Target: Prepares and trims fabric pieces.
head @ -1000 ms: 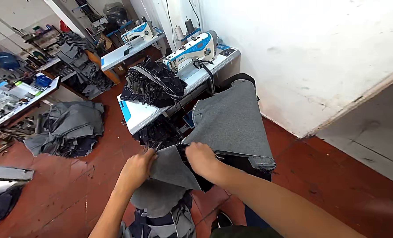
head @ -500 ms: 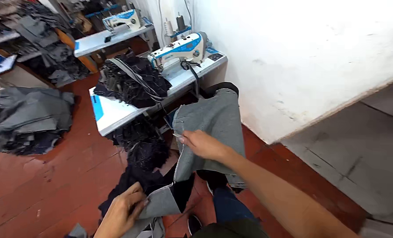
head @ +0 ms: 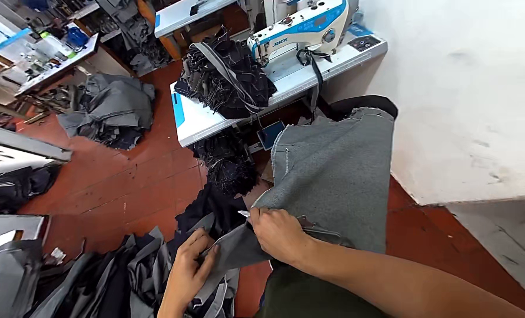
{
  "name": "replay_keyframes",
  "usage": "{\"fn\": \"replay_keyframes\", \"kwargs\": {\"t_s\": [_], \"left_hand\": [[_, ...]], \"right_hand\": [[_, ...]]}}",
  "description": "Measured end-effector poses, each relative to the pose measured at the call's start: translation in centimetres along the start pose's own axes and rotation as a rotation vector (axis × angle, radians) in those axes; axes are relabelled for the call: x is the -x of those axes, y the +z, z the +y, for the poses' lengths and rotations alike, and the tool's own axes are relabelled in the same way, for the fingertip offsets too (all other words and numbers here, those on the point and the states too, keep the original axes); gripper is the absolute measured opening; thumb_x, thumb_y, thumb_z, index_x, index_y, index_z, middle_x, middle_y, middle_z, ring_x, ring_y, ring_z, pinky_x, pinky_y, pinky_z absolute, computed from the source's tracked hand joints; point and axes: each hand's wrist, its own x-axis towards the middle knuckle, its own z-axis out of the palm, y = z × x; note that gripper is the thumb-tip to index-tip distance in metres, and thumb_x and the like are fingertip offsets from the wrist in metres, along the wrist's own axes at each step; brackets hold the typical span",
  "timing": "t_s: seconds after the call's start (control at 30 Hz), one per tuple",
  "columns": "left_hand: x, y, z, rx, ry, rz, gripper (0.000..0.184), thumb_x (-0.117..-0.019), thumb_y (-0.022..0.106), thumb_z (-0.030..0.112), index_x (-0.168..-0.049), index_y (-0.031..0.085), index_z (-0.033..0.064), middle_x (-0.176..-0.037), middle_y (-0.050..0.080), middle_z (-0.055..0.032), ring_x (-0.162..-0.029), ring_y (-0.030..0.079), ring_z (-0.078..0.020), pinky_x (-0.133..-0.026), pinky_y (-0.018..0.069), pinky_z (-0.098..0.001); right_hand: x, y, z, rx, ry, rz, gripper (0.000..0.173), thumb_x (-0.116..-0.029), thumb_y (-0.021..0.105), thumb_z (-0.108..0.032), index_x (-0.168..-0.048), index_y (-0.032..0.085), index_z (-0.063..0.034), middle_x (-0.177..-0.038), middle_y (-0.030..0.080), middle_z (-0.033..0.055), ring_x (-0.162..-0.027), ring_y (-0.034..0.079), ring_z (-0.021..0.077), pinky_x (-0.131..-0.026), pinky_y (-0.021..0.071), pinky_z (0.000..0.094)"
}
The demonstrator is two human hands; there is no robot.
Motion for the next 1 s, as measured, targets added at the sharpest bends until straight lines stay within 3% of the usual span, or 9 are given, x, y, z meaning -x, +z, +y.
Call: {"fn": "replay_keyframes", "kwargs": {"t_s": [0.13,0.2,0.3,0.4,0.5,0.67,0.83,0.93,1.0], "left_hand": [[1.6,1.5,-1.8,0.324,-0.121,-0.143,0.059,-0.1089,0.043,0.044,-0.068,0.064,0.0064,-0.079,0.065,-0.0013,-0.085,0.062,-0.0044,-0.08,0.0524,-0.0245],[0.3,6.6,-3.5,0.522,-0.288,-0.254,0.066,-0.1097,0.032,0.045,-0.097,0.075,-0.0027,-0.087,0.072,-0.0038,-0.084,0.065,-0.0064,-0.083,0.0558,-0.0291],[-2.0,16.2,-4.7,0.858,-0.588,-0.378,0.103,-0.0911,0.03,0.085,-0.141,0.054,-0.0022,-0.11,0.074,-0.0078,-0.099,0.07,-0.0128,-0.091,0.0582,-0.0361],[-4.2,20.1,-3.8,1.04,-0.792,-0.299,0.099,-0.0831,0.048,0.085,-0.132,0.059,-0.0001,-0.112,0.074,-0.0062,-0.103,0.071,-0.012,-0.095,0.0585,-0.0354],[-5.0,18.9,-3.2,1.159,-0.624,-0.255,0.085,-0.0826,0.049,0.086,-0.114,0.075,0.0113,-0.103,0.078,-0.0025,-0.096,0.074,-0.0115,-0.089,0.0606,-0.0347],[-10.8,12.1,1.0,0.847,-0.427,-0.145,0.006,-0.0914,0.074,0.02,-0.095,0.078,0.0212,-0.085,0.076,0.0092,-0.075,0.07,-0.0006,-0.07,0.0602,-0.0222],[-16.8,12.2,-5.4,0.298,-0.541,-0.212,0.022,-0.0927,0.069,0.03,-0.09,0.074,0.0087,-0.074,0.07,0.0028,-0.066,0.066,-0.0057,-0.064,0.0578,-0.0282],[-17.2,17.7,-10.4,-0.035,-0.676,-0.625,0.045,-0.0992,0.065,0.042,-0.123,0.071,0.0043,-0.105,0.074,-0.0178,-0.101,0.072,-0.033,-0.096,0.0542,-0.0587],[-15.6,20.1,-9.1,-0.113,-0.681,-0.57,0.058,-0.0974,0.068,0.041,-0.139,0.059,0.0016,-0.102,0.074,-0.0228,-0.098,0.072,-0.0421,-0.092,0.0528,-0.0672]], "right_hand": [[0.9,-1.5,4.2,-0.113,-0.07,0.235,0.038,-0.1107,0.04,-0.027,-0.11,0.064,0.0022,-0.089,0.069,0.0228,-0.084,0.072,0.0416,-0.069,0.0567,0.0567],[1.3,-5.4,8.8,-0.235,0.094,0.221,0.038,-0.1107,0.042,-0.028,-0.116,0.065,0.0013,-0.093,0.07,0.0224,-0.09,0.071,0.0397,-0.081,0.0556,0.0584],[0.3,-9.7,19.3,-0.158,0.247,0.495,0.039,-0.1052,0.057,-0.037,-0.107,0.07,0.0002,-0.086,0.07,0.0185,-0.083,0.07,0.0354,-0.078,0.0565,0.0583],[-2.3,-12.5,29.7,-0.055,0.152,0.739,0.037,-0.0939,0.073,-0.035,-0.09,0.069,0.0018,-0.076,0.066,0.0171,-0.073,0.067,0.0352,-0.068,0.0527,0.0588],[-4.5,-15.2,32.9,-0.045,0.159,0.2,0.047,-0.0921,0.075,-0.047,-0.107,0.073,-0.0025,-0.092,0.072,0.016,-0.089,0.07,0.0331,-0.086,0.0541,0.0591],[-4.5,-18.6,33.0,-0.119,-0.026,-0.149,0.026,-0.083,0.087,-0.024,-0.093,0.075,-0.0028,-0.078,0.069,0.0096,-0.074,0.066,0.0248,-0.073,0.0541,0.0519],[-7.9,-14.8,32.1,-0.126,0.12,0.282,0.021,-0.0909,0.078,-0.022,-0.097,0.073,-0.0021,-0.089,0.07,0.0172,-0.086,0.068,0.0363,-0.076,0.0538,0.0607],[-10.9,-9.6,31.4,0.059,0.375,0.234,0.026,-0.0979,0.068,-0.026,-0.116,0.07,-0.0075,-0.115,0.07,0.018,-0.109,0.066,0.0415,-0.078,0.0551,0.0635],[-11.3,-8.3,31.4,0.147,0.379,0.28,0.026,-0.1007,0.063,-0.027,-0.117,0.068,-0.0076,-0.113,0.07,0.0166,-0.109,0.067,0.0395,-0.072,0.0569,0.0569]]}}
